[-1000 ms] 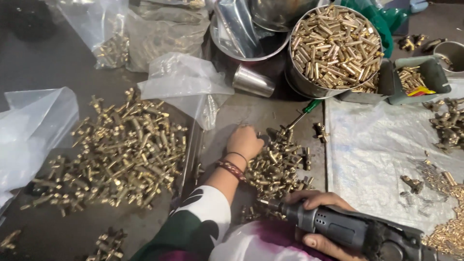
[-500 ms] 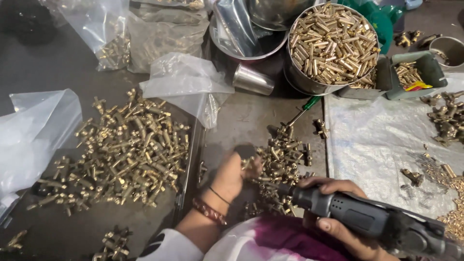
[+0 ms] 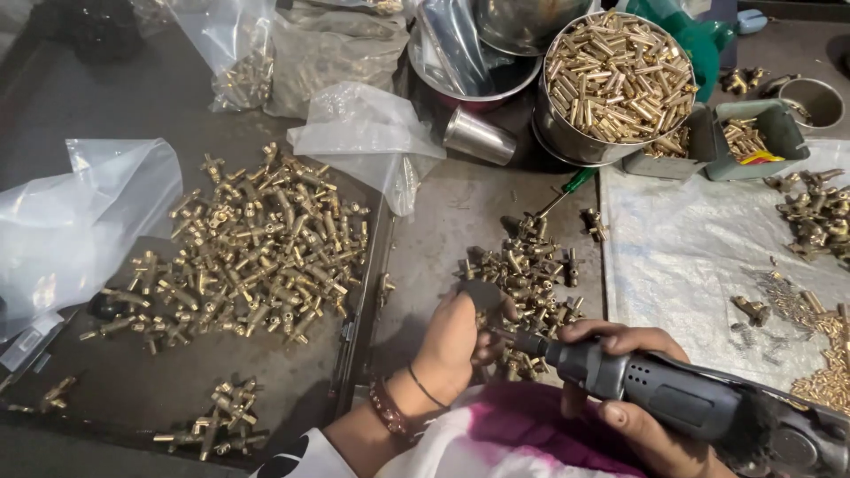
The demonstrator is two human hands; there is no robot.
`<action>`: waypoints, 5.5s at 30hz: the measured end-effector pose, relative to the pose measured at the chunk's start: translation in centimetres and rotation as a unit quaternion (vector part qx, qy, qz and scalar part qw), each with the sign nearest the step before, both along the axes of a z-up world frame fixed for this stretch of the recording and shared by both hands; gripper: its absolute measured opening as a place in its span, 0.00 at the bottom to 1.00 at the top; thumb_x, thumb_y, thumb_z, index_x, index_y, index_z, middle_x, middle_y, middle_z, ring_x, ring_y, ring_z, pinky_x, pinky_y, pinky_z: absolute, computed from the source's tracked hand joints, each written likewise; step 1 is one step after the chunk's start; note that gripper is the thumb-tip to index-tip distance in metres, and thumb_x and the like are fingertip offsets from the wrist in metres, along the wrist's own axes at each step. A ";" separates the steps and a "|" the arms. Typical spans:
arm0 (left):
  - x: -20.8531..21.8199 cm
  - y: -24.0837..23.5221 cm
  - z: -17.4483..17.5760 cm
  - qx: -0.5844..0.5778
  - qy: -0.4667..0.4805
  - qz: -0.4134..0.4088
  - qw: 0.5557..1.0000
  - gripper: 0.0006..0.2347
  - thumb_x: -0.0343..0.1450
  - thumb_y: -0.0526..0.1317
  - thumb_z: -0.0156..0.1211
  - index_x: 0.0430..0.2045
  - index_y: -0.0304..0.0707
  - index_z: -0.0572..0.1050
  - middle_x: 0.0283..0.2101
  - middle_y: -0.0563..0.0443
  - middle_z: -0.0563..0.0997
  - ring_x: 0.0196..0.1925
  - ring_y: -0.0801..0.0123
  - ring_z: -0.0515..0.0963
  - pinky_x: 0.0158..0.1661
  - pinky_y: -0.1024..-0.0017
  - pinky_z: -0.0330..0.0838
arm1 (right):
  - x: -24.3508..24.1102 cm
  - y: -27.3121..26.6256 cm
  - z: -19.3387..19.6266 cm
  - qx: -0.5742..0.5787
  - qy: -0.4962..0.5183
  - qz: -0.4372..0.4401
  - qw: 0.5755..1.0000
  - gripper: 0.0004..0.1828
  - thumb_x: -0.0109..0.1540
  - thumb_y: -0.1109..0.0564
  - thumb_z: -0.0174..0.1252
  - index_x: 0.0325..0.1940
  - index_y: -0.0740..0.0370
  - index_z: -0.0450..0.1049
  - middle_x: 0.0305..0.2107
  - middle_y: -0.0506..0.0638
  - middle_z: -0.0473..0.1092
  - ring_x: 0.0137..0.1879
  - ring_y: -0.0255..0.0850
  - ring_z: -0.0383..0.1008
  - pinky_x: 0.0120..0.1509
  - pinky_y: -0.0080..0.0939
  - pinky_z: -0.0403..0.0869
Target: Polishing and cleaning small brass T-junction fittings using a hand-held rotary tool at a workbench.
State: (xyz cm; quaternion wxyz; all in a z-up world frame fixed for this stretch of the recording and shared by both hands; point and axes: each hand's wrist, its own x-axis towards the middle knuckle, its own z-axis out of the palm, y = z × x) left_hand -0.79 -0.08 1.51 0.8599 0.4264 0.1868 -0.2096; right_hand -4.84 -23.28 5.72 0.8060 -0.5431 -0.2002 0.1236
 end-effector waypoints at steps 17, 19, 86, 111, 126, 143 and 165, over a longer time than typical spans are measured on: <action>-0.3 -0.9 -0.3 0.023 -0.073 0.092 0.993 0.12 0.75 0.38 0.46 0.27 0.33 0.77 0.21 0.58 0.71 0.16 0.80 0.65 0.17 0.80 0.57 | 0.2 -0.1 -1.2 -0.008 -0.034 0.005 0.999 0.28 0.60 0.62 0.69 0.61 0.61 0.64 0.61 0.74 0.64 0.44 0.53 0.81 0.49 0.52 0.82; -0.2 -1.0 -0.7 0.057 -0.103 0.104 0.988 0.11 0.73 0.35 0.43 0.29 0.33 0.77 0.24 0.57 0.72 0.21 0.79 0.70 0.22 0.80 0.65 | 0.6 -0.4 -1.6 -0.012 -0.034 0.004 0.999 0.29 0.59 0.63 0.69 0.61 0.63 0.66 0.61 0.74 0.65 0.43 0.53 0.82 0.48 0.52 0.82; -0.7 1.5 1.9 -0.060 -0.197 -0.058 0.977 0.11 0.77 0.39 0.46 0.36 0.31 0.76 0.25 0.58 0.68 0.17 0.83 0.61 0.18 0.81 0.53 | 1.1 -0.3 -1.5 0.133 0.141 0.002 0.981 0.32 0.58 0.55 0.69 0.62 0.58 0.62 0.60 0.71 0.60 0.48 0.58 0.71 0.44 0.54 0.76; 3.7 6.2 -3.7 0.740 -0.250 -0.148 0.607 0.10 0.64 0.31 0.55 0.36 0.29 0.79 0.48 0.35 0.78 0.51 0.44 0.78 0.51 0.54 0.73 | 2.5 0.7 -0.1 -0.141 -0.028 0.080 0.986 0.24 0.59 0.62 0.69 0.57 0.60 0.68 0.60 0.67 0.67 0.57 0.52 0.77 0.60 0.53 0.76; 6.1 7.4 -8.8 0.290 -0.130 0.013 0.948 0.13 0.66 0.28 0.49 0.40 0.34 0.79 0.40 0.39 0.84 0.40 0.56 0.85 0.44 0.65 0.81 | 1.1 0.2 -0.8 -0.050 -0.017 0.006 0.999 0.27 0.59 0.62 0.66 0.59 0.63 0.64 0.59 0.72 0.66 0.42 0.49 0.81 0.47 0.50 0.80; 2.4 1.8 -1.9 -0.063 0.010 0.033 0.997 0.12 0.73 0.44 0.49 0.27 0.35 0.75 0.25 0.52 0.78 0.15 0.77 0.67 0.16 0.78 0.57 | 2.7 1.4 -0.8 -0.002 -0.001 -0.007 1.000 0.27 0.61 0.63 0.63 0.61 0.63 0.62 0.61 0.73 0.63 0.46 0.51 0.77 0.49 0.51 0.79; 1.3 2.6 1.9 -0.043 -0.207 -0.028 0.977 0.09 0.74 0.35 0.44 0.33 0.30 0.74 0.30 0.54 0.72 0.17 0.84 0.61 0.17 0.83 0.52 | 3.0 1.5 -2.3 0.183 0.174 -0.016 0.968 0.29 0.60 0.55 0.66 0.62 0.58 0.63 0.61 0.68 0.62 0.40 0.54 0.71 0.44 0.51 0.73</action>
